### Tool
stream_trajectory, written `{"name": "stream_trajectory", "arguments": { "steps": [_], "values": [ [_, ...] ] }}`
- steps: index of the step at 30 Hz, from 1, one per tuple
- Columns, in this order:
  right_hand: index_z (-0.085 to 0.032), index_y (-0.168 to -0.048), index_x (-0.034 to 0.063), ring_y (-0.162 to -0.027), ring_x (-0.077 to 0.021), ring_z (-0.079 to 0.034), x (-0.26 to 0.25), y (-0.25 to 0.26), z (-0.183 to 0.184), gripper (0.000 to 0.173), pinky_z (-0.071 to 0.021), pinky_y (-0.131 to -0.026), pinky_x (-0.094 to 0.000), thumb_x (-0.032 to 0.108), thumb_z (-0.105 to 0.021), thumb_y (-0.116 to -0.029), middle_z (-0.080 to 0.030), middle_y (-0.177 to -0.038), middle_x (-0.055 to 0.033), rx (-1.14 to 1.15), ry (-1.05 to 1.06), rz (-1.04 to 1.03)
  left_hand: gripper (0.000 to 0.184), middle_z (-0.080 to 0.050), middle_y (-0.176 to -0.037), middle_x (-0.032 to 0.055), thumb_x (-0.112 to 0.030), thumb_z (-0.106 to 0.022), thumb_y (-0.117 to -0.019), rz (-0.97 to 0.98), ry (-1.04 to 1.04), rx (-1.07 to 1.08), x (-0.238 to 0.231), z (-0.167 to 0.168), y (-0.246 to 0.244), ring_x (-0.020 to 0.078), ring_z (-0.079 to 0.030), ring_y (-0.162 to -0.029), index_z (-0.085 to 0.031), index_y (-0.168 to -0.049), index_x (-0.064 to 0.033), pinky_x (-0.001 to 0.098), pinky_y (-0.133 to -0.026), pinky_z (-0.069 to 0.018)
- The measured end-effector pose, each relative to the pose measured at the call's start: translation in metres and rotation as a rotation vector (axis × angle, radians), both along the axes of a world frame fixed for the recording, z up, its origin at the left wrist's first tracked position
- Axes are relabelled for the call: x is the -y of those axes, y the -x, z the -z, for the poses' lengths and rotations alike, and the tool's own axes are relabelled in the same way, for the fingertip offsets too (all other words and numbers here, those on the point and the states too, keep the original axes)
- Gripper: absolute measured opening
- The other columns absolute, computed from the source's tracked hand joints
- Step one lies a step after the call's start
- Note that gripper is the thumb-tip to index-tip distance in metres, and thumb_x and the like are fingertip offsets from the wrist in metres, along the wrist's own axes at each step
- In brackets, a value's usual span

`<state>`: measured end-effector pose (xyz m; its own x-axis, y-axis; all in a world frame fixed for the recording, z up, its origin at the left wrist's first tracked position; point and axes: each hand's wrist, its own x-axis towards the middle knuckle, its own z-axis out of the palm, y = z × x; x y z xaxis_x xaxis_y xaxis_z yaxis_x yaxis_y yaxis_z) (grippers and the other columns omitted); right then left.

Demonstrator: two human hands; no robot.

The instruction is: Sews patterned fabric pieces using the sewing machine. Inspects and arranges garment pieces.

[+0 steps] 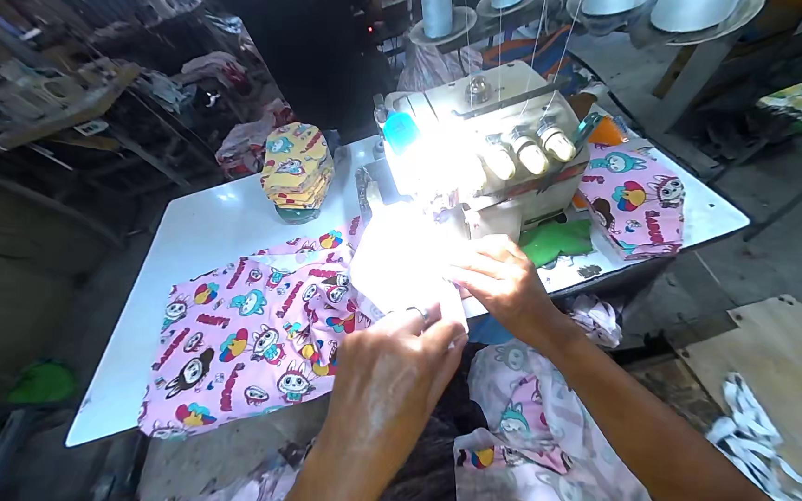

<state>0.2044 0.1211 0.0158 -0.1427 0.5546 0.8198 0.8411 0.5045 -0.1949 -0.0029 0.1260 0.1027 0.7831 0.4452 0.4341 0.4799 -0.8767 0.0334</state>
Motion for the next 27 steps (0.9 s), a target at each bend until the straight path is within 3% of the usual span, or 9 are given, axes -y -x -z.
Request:
{"name": "stream_trajectory", "arguments": {
  "steps": [10,13,15,17,19,21,24,27],
  "values": [
    [-0.08,-0.108,0.0093,-0.111,-0.0225,-0.066,-0.004,0.0,0.009,0.021,-0.0479,-0.099,-0.0379,0.003,-0.063,-0.0974,-0.075,-0.115,-0.0051,-0.053,0.013,0.027,0.024,-0.065,-0.073,0.0038,-0.027,-0.059,-0.0974,-0.128,-0.069,-0.037,0.004,0.017,-0.01,0.0195,-0.059,-0.056,-0.08,-0.093,-0.0173,0.031,-0.045,-0.0376],
    [-0.077,-0.11,0.0029,-0.112,-0.0217,-0.067,-0.005,0.01,0.019,0.021,-0.0523,-0.099,-0.0353,0.001,-0.062,-0.0958,-0.073,-0.115,-0.011,-0.322,0.06,0.068,0.024,-0.065,-0.072,0.0048,-0.026,-0.059,-0.0973,-0.16,-0.093,-0.045,-0.002,0.017,-0.019,0.0206,-0.062,-0.058,-0.08,-0.092,-0.0171,0.0312,-0.045,-0.0392],
    [-0.073,-0.113,-0.0003,-0.106,-0.0134,-0.069,0.006,0.029,0.032,0.02,-0.0566,-0.092,-0.026,0.004,-0.06,-0.0979,-0.072,-0.113,-0.0099,-0.568,0.191,0.101,0.023,-0.065,-0.073,0.0044,-0.027,-0.06,-0.0973,-0.172,-0.093,-0.055,-0.001,0.018,-0.024,0.0198,-0.062,-0.059,-0.081,-0.093,-0.0179,0.0309,-0.045,-0.0388],
    [-0.072,-0.111,-0.0056,-0.099,-0.0121,-0.071,0.021,0.054,0.046,0.022,-0.0573,-0.09,-0.024,0.004,-0.06,-0.0953,-0.074,-0.106,-0.0129,-0.721,0.325,0.026,0.022,-0.067,-0.073,0.005,-0.027,-0.061,-0.0956,-0.18,-0.096,-0.068,0.0,0.019,-0.028,0.0202,-0.062,-0.059,-0.081,-0.095,-0.0174,0.0311,-0.045,-0.0392],
    [-0.069,-0.106,-0.0067,-0.093,-0.0127,-0.071,0.033,0.075,0.052,0.019,-0.0554,-0.088,-0.0224,0.006,-0.062,-0.0926,-0.073,-0.098,-0.0149,-0.74,0.366,-0.083,0.022,-0.067,-0.073,0.0057,-0.028,-0.062,-0.0948,-0.194,-0.101,-0.092,-0.003,0.02,-0.032,0.0208,-0.062,-0.058,-0.081,-0.095,-0.0159,0.0314,-0.045,-0.0386],
    [-0.069,-0.106,-0.0035,-0.095,-0.0124,-0.07,0.036,0.089,0.05,0.017,-0.0546,-0.09,-0.0216,0.008,-0.064,-0.0936,-0.073,-0.099,-0.0133,-0.733,0.371,-0.188,0.02,-0.067,-0.074,0.0072,-0.026,-0.063,-0.0947,-0.219,-0.114,-0.117,-0.01,0.02,-0.037,0.0223,-0.062,-0.058,-0.08,-0.094,-0.0147,0.0331,-0.044,-0.0387],
    [-0.071,-0.101,-0.0022,-0.091,-0.0161,-0.071,0.027,0.099,0.041,0.015,-0.0555,-0.085,-0.0231,0.008,-0.063,-0.0936,-0.072,-0.095,-0.0137,-0.683,0.335,-0.213,0.019,-0.066,-0.075,0.0086,-0.025,-0.064,-0.0949,-0.262,-0.166,-0.127,-0.026,0.018,-0.045,0.0243,-0.061,-0.056,-0.079,-0.09,-0.0136,0.0363,-0.043,-0.0365],
    [-0.071,-0.102,-0.0021,-0.092,-0.0196,-0.071,0.021,0.1,0.036,0.015,-0.0564,-0.084,-0.0251,0.007,-0.062,-0.0937,-0.072,-0.097,-0.015,-0.618,0.347,-0.222,0.014,-0.066,-0.079,0.0115,-0.02,-0.068,-0.093,-0.281,-0.199,-0.154,-0.041,0.013,-0.052,0.0267,-0.06,-0.056,-0.078,-0.095,-0.0107,0.038,-0.043,-0.0359]
  ]
}}
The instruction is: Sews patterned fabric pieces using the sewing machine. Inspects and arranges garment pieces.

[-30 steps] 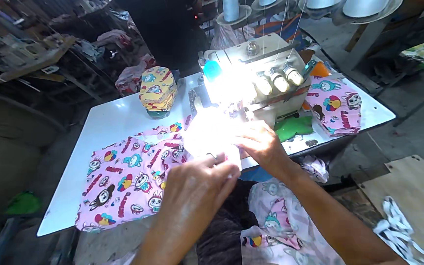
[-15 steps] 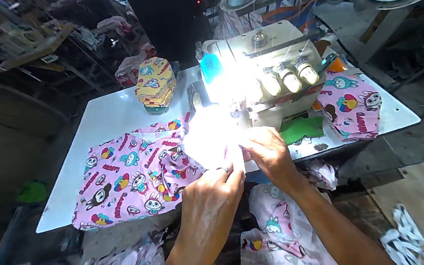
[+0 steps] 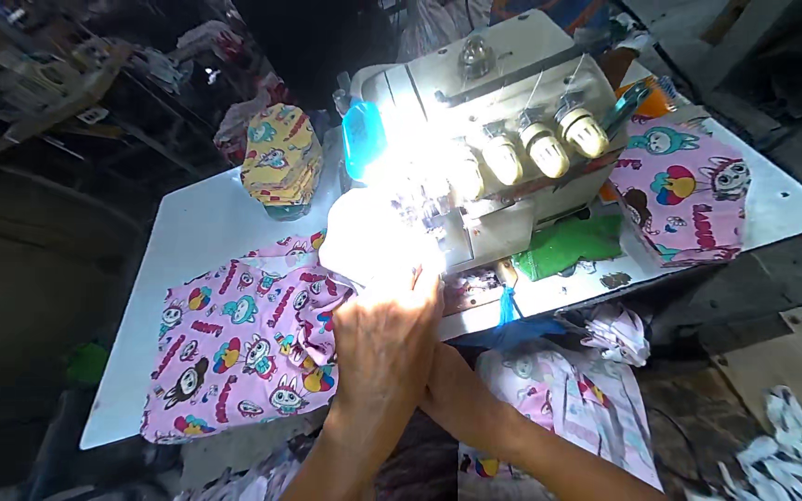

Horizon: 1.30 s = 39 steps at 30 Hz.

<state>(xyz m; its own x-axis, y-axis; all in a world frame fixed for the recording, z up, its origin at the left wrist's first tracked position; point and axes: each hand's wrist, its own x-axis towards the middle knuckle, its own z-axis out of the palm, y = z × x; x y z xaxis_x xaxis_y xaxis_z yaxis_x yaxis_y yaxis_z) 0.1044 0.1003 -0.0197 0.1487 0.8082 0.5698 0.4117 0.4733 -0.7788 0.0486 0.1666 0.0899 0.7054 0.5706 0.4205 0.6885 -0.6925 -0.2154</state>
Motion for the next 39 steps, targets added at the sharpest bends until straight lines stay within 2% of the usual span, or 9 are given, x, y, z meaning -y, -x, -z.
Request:
{"name": "stream_trajectory", "arguments": {
  "steps": [6,9,13,19,24,27,29,34,39],
  "values": [
    [-0.071,-0.119,0.0008,-0.103,-0.0169,-0.07,0.008,-0.005,0.014,0.024,-0.056,-0.091,-0.0257,0.01,-0.059,-0.1006,-0.071,-0.114,-0.013,-0.023,0.131,-0.084,0.014,-0.064,-0.077,0.0135,-0.016,-0.073,-0.0922,-0.001,0.009,-0.029,-0.021,-0.004,-0.009,0.0321,-0.061,-0.058,-0.076,-0.103,-0.0067,0.0435,-0.045,-0.0383],
    [-0.072,-0.119,0.0013,-0.102,-0.0154,-0.07,0.014,-0.016,0.024,0.024,-0.0566,-0.091,-0.0259,0.009,-0.057,-0.1016,-0.072,-0.114,-0.0121,-0.028,0.166,-0.095,0.018,-0.063,-0.069,0.0122,-0.023,-0.066,-0.098,0.049,0.075,-0.018,-0.029,-0.011,-0.004,0.0337,-0.061,-0.056,-0.074,-0.095,-0.0077,0.0467,-0.046,-0.0401],
    [-0.074,-0.115,-0.0004,-0.103,-0.0138,-0.071,0.016,-0.039,0.022,0.023,-0.0563,-0.094,-0.0257,0.008,-0.057,-0.1014,-0.073,-0.113,-0.011,-0.056,0.099,-0.015,0.033,-0.068,-0.079,0.0155,-0.035,-0.058,-0.1026,0.095,0.252,-0.003,-0.055,-0.039,0.021,0.0385,-0.067,-0.071,-0.075,-0.095,-0.0071,0.0578,-0.057,-0.0479],
    [-0.072,-0.115,-0.0036,-0.088,-0.01,-0.072,-0.002,-0.039,-0.015,0.022,-0.0618,-0.08,-0.0236,0.005,-0.059,-0.1003,-0.071,-0.112,-0.0122,-0.218,-0.007,0.13,0.028,-0.062,-0.074,0.0062,-0.035,-0.063,-0.0971,0.161,0.385,-0.045,-0.094,-0.07,0.042,0.0241,-0.059,-0.065,-0.071,-0.087,-0.0099,0.0498,-0.057,-0.0449],
    [-0.057,-0.14,-0.0053,-0.1,-0.0187,-0.071,-0.034,-0.003,-0.034,0.044,-0.0615,-0.08,-0.0312,0.008,-0.062,-0.0985,-0.056,-0.142,-0.0217,-0.188,0.043,0.017,0.027,-0.066,-0.08,0.0109,-0.03,-0.061,-0.0981,0.276,0.244,-0.084,-0.059,-0.089,0.022,0.0298,-0.064,-0.071,-0.076,-0.094,-0.0079,0.0523,-0.062,-0.0475],
    [-0.068,-0.112,-0.0081,-0.085,-0.0213,-0.07,-0.028,0.01,-0.04,0.024,-0.0589,-0.077,-0.0316,0.009,-0.063,-0.0967,-0.067,-0.106,-0.0212,-0.143,0.002,-0.06,0.02,-0.064,-0.072,0.0068,-0.027,-0.065,-0.0954,0.261,0.226,-0.072,-0.027,-0.068,0.017,0.0277,-0.062,-0.061,-0.075,-0.089,-0.0117,0.048,-0.052,-0.0449],
    [-0.071,-0.098,-0.0052,-0.087,-0.0242,-0.071,-0.012,0.009,-0.034,0.015,-0.0572,-0.08,-0.0332,0.006,-0.065,-0.0904,-0.072,-0.091,-0.0181,-0.08,-0.042,-0.079,0.017,-0.062,-0.07,0.0049,-0.027,-0.066,-0.0931,0.236,0.205,-0.057,-0.011,-0.041,0.018,0.0252,-0.059,-0.055,-0.075,-0.088,-0.0137,0.0432,-0.047,-0.0412],
    [-0.07,-0.096,-0.0031,-0.086,-0.0224,-0.071,0.016,0.007,0.001,0.011,-0.0578,-0.078,-0.0311,0.004,-0.065,-0.0895,-0.071,-0.09,-0.0165,-0.03,-0.017,-0.116,0.021,-0.067,-0.077,0.0074,-0.025,-0.061,-0.0962,0.141,0.085,0.028,0.012,0.011,0.017,0.0233,-0.061,-0.054,-0.078,-0.091,-0.0137,0.0371,-0.042,-0.0398],
    [-0.072,-0.101,-0.0012,-0.089,-0.0191,-0.071,0.021,0.005,0.006,0.013,-0.057,-0.079,-0.0268,0.005,-0.063,-0.0926,-0.071,-0.1,-0.0161,-0.016,0.037,-0.154,0.017,-0.065,-0.073,0.0082,-0.02,-0.063,-0.0948,0.077,0.04,0.042,0.014,0.009,0.012,0.0233,-0.059,-0.053,-0.079,-0.094,-0.0117,0.0357,-0.042,-0.0363]
  ]
}}
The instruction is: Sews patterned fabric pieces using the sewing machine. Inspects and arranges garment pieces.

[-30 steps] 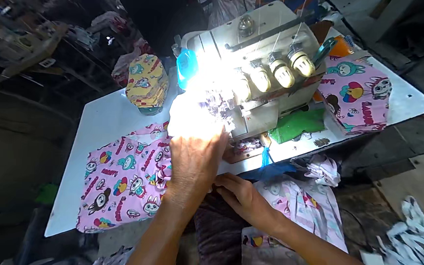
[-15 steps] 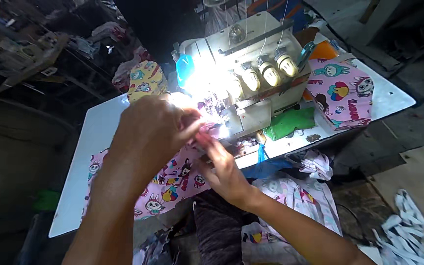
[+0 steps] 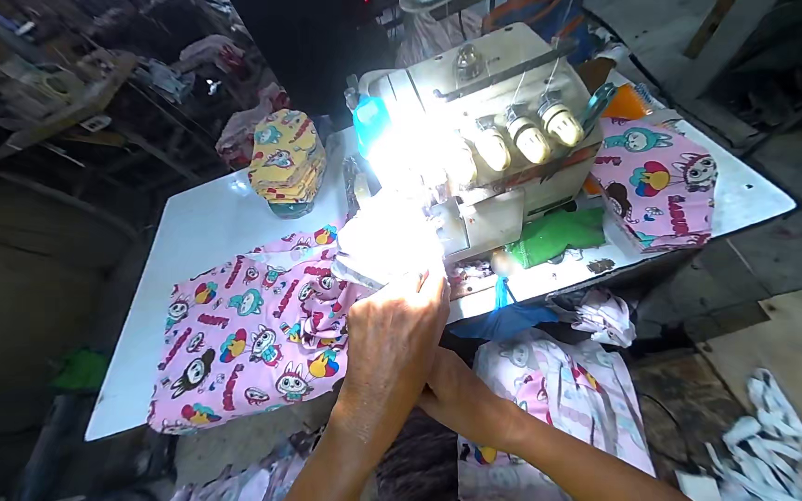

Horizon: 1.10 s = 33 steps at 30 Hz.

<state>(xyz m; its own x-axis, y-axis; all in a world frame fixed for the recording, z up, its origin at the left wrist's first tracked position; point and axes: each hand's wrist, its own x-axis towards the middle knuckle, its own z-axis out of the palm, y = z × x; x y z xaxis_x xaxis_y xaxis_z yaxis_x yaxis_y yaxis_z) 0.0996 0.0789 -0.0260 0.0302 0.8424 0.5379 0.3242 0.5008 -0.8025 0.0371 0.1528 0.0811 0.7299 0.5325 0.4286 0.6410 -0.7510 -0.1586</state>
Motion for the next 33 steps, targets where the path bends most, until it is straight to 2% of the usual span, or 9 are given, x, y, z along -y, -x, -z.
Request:
{"name": "stream_trajectory", "arguments": {
  "steps": [4,8,11,14,16,19,23,27,33],
  "values": [
    [-0.072,-0.106,-0.0008,-0.088,-0.0162,-0.069,-0.004,-0.001,0.005,0.016,-0.0564,-0.078,-0.0246,0.006,-0.061,-0.0961,-0.069,-0.106,-0.0146,-0.022,0.051,-0.018,0.015,-0.062,-0.068,0.0103,-0.019,-0.066,-0.0948,-0.047,-0.012,-0.022,-0.012,-0.005,-0.006,0.0256,-0.057,-0.05,-0.078,-0.095,-0.0093,0.0376,-0.042,-0.0345],
    [-0.072,-0.119,0.0024,-0.093,-0.0122,-0.069,-0.002,-0.006,0.012,0.024,-0.0568,-0.08,-0.0224,0.01,-0.058,-0.1012,-0.069,-0.117,-0.0124,-0.033,0.149,-0.059,0.013,-0.057,-0.064,0.0095,-0.018,-0.07,-0.0945,-0.084,-0.017,-0.042,-0.024,-0.01,-0.01,0.0284,-0.056,-0.05,-0.074,-0.088,-0.0075,0.0411,-0.044,-0.0354],
    [-0.072,-0.121,0.0036,-0.095,-0.0129,-0.069,-0.002,-0.009,0.022,0.025,-0.0576,-0.082,-0.0239,0.011,-0.057,-0.1022,-0.069,-0.118,-0.0125,-0.021,0.141,-0.055,0.013,-0.058,-0.062,0.0124,-0.016,-0.068,-0.0946,-0.096,-0.036,-0.018,-0.038,-0.009,-0.013,0.0332,-0.058,-0.052,-0.074,-0.092,-0.0046,0.0443,-0.045,-0.0373],
    [-0.071,-0.122,0.0032,-0.102,-0.0149,-0.069,-0.001,-0.013,0.028,0.026,-0.0568,-0.088,-0.0258,0.01,-0.056,-0.1025,-0.068,-0.122,-0.0128,-0.021,0.141,-0.07,0.019,-0.068,-0.087,0.0212,-0.019,-0.063,-0.0996,-0.16,0.043,0.04,-0.059,-0.009,-0.013,0.0435,-0.067,-0.075,-0.074,-0.105,-0.0045,0.0559,-0.055,-0.0482],
    [-0.071,-0.123,0.0035,-0.098,-0.013,-0.068,0.002,-0.016,0.03,0.026,-0.0568,-0.087,-0.024,0.009,-0.056,-0.1023,-0.068,-0.122,-0.0114,-0.025,0.169,-0.068,0.024,-0.07,-0.095,0.0192,-0.027,-0.059,-0.1018,-0.228,0.13,0.083,-0.078,-0.01,-0.013,0.0417,-0.069,-0.086,-0.072,-0.1,-0.0059,0.0584,-0.062,-0.05],
    [-0.071,-0.123,0.0031,-0.093,-0.0116,-0.068,0.007,-0.019,0.031,0.027,-0.0565,-0.082,-0.0222,0.01,-0.056,-0.1023,-0.068,-0.121,-0.0113,-0.02,0.181,-0.055,0.034,-0.069,-0.093,0.0195,-0.036,-0.058,-0.1021,-0.335,0.218,0.148,-0.093,-0.01,-0.007,0.0421,-0.068,-0.086,-0.071,-0.097,-0.0056,0.0606,-0.065,-0.0478],
    [-0.071,-0.124,0.0028,-0.091,-0.0108,-0.068,0.01,-0.024,0.027,0.027,-0.0571,-0.082,-0.0215,0.011,-0.056,-0.1026,-0.069,-0.12,-0.0114,-0.006,0.179,-0.032,0.02,-0.067,-0.094,0.0212,-0.022,-0.062,-0.0999,-0.319,0.218,0.188,-0.074,-0.011,0.017,0.0427,-0.067,-0.083,-0.068,-0.096,-0.0031,0.0603,-0.061,-0.0482],
    [-0.07,-0.125,0.0021,-0.093,-0.0106,-0.069,0.003,-0.029,0.017,0.028,-0.0575,-0.084,-0.0217,0.014,-0.056,-0.1038,-0.069,-0.121,-0.0119,-0.004,0.142,-0.001,0.021,-0.07,-0.094,0.0199,-0.022,-0.067,-0.0978,-0.307,0.224,0.243,-0.062,-0.007,0.039,0.0401,-0.068,-0.082,-0.072,-0.098,-0.0011,0.0576,-0.063,-0.0488],
    [-0.054,-0.141,-0.0032,-0.101,-0.0099,-0.07,-0.016,-0.035,-0.007,0.045,-0.0582,-0.092,-0.0262,0.027,-0.053,-0.1074,-0.069,-0.126,-0.0105,-0.086,0.119,0.015,0.02,-0.069,-0.085,0.0114,-0.026,-0.069,-0.095,-0.309,0.233,0.295,-0.026,0.001,0.056,0.029,-0.062,-0.066,-0.075,-0.098,-0.007,0.0492,-0.055,-0.0454]
  ]
}}
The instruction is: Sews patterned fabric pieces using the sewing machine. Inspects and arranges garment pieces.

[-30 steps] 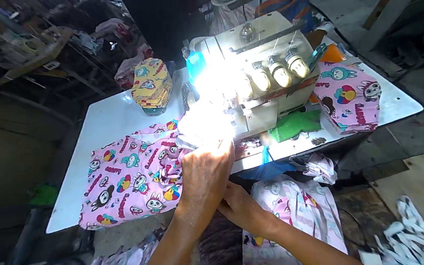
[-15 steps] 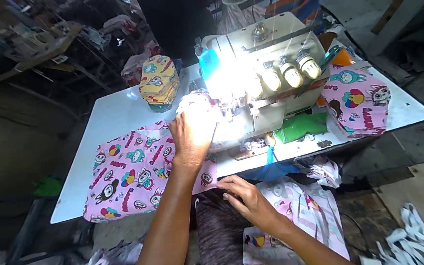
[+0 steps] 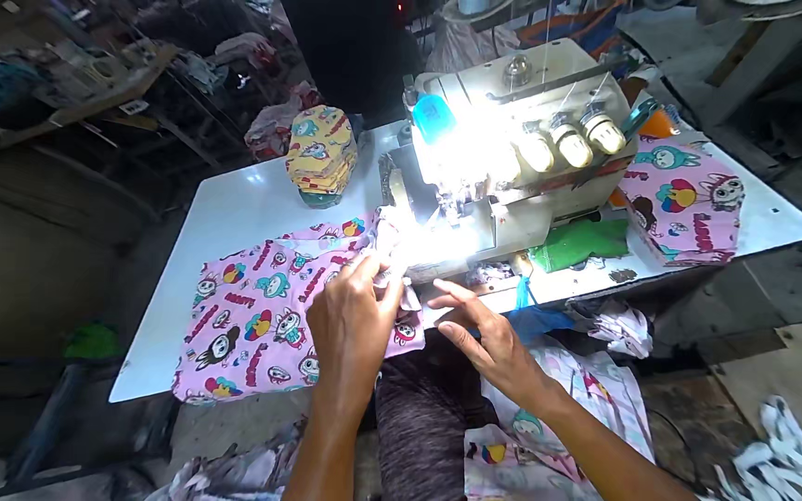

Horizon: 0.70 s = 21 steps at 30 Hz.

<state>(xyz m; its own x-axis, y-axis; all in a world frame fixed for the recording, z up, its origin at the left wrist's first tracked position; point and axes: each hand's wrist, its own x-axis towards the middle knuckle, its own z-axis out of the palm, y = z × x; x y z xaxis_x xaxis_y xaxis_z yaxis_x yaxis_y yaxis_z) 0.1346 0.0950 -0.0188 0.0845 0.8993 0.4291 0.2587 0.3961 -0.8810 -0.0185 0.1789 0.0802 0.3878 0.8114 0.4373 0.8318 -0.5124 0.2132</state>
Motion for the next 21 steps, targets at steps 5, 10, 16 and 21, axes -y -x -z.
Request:
{"name": "stream_trajectory", "arguments": {
  "steps": [5,10,16,21],
  "values": [
    [-0.052,-0.145,-0.0009,-0.12,-0.0066,-0.062,-0.012,-0.014,-0.014,0.057,-0.0493,-0.105,-0.0253,0.043,-0.044,-0.1087,-0.065,-0.131,-0.0098,-0.08,-0.024,-0.003,0.023,-0.07,-0.075,0.0052,-0.028,-0.064,-0.0967,0.153,0.013,0.02,0.034,0.028,-0.022,0.0231,-0.068,-0.063,-0.078,-0.092,-0.0114,0.0444,-0.054,-0.0516],
    [-0.072,-0.1,0.0052,-0.081,-0.0058,-0.065,-0.023,-0.047,-0.016,0.016,-0.0564,-0.072,-0.0242,0.017,-0.061,-0.1018,-0.068,-0.097,-0.0016,-0.114,0.068,0.369,0.02,-0.069,-0.078,0.0047,-0.028,-0.065,-0.0978,0.274,-0.046,0.005,0.042,0.052,-0.063,0.0236,-0.068,-0.064,-0.079,-0.092,-0.0144,0.0405,-0.049,-0.0492],
    [-0.051,-0.14,0.0012,-0.114,-0.0125,-0.065,-0.012,-0.051,-0.021,0.039,-0.0567,-0.095,-0.0299,0.002,-0.053,-0.1009,-0.061,-0.132,-0.0114,0.02,-0.061,0.416,0.024,-0.073,-0.092,0.0081,-0.026,-0.06,-0.1027,0.371,0.07,0.154,0.033,0.0,-0.055,0.0247,-0.069,-0.082,-0.075,-0.105,-0.0073,0.0444,-0.071,-0.0556],
    [-0.055,-0.139,-0.0026,-0.118,-0.0138,-0.064,0.012,-0.003,-0.018,0.06,-0.0528,-0.1,-0.0303,0.02,-0.078,-0.0884,-0.064,-0.131,-0.0158,0.072,-0.076,0.264,0.02,-0.065,-0.085,-0.0159,-0.032,-0.045,-0.1097,0.546,0.534,0.581,0.041,-0.085,0.021,-0.0063,-0.063,-0.072,-0.063,-0.11,-0.0234,0.0117,-0.062,-0.054]
  ]
}}
